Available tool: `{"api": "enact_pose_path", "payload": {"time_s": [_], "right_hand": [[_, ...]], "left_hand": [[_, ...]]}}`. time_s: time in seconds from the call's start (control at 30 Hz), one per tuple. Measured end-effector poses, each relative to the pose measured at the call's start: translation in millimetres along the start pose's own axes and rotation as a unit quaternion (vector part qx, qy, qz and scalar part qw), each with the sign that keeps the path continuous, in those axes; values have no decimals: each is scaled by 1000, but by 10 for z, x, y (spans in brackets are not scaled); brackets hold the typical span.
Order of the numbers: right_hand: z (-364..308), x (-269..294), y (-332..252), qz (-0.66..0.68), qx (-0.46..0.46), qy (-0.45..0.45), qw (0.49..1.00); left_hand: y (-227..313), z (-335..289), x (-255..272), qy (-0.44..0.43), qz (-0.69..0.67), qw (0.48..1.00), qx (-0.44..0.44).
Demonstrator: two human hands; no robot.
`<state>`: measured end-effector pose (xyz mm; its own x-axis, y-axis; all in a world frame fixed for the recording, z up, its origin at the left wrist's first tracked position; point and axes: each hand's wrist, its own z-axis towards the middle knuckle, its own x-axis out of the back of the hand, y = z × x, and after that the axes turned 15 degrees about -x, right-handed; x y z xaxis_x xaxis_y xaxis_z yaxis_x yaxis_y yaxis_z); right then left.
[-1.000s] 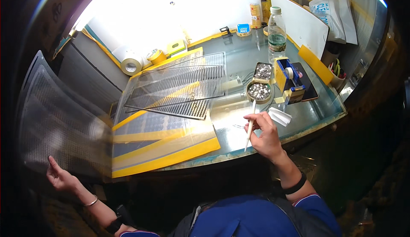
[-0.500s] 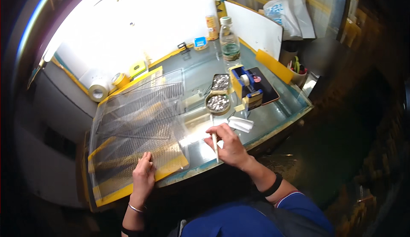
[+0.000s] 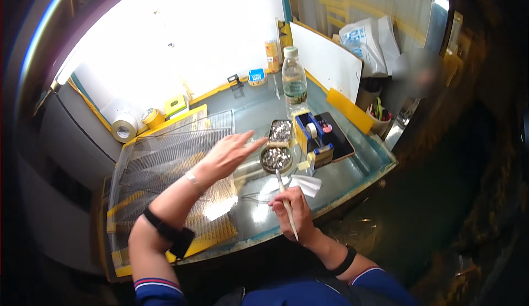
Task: Assembling small metal connectors onto thin film flexible heating sheets using a stylus.
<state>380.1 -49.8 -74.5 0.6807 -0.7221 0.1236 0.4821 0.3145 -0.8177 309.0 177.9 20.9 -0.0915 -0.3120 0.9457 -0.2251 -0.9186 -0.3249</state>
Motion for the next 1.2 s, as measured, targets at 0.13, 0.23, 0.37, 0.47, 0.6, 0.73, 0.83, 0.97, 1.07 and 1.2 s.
{"api": "enact_pose_path", "payload": {"time_s": [0.13,0.23,0.37,0.47,0.6,0.73,0.83,0.97,1.07,1.2], "right_hand": [[-4,27,10,-11,21,-3,1000],[-70,27,79,40,-44,-8,998],[-79,45,82,56,-42,-4,997],[-74,43,68,55,-34,-1,998],[-66,43,65,55,-31,3,998],[-24,63,38,57,-33,3,998],[-5,55,49,27,4,-5,1000],[-47,36,105,39,-29,-9,999],[-46,50,19,98,-70,-27,992],[-12,59,24,132,-71,-9,989]], "left_hand": [[-120,602,-310,61,51,995,-66],[-132,759,-295,65,50,993,-86],[-125,728,-234,52,67,989,-119],[-124,636,-80,0,-9,995,-99],[-177,613,-20,-70,-91,993,-10],[-159,624,31,-98,-108,985,97],[-66,591,-47,-85,-148,969,181],[192,433,-29,5,-197,960,198],[478,95,354,12,-169,966,193],[914,-648,648,154,-116,972,135]]}}
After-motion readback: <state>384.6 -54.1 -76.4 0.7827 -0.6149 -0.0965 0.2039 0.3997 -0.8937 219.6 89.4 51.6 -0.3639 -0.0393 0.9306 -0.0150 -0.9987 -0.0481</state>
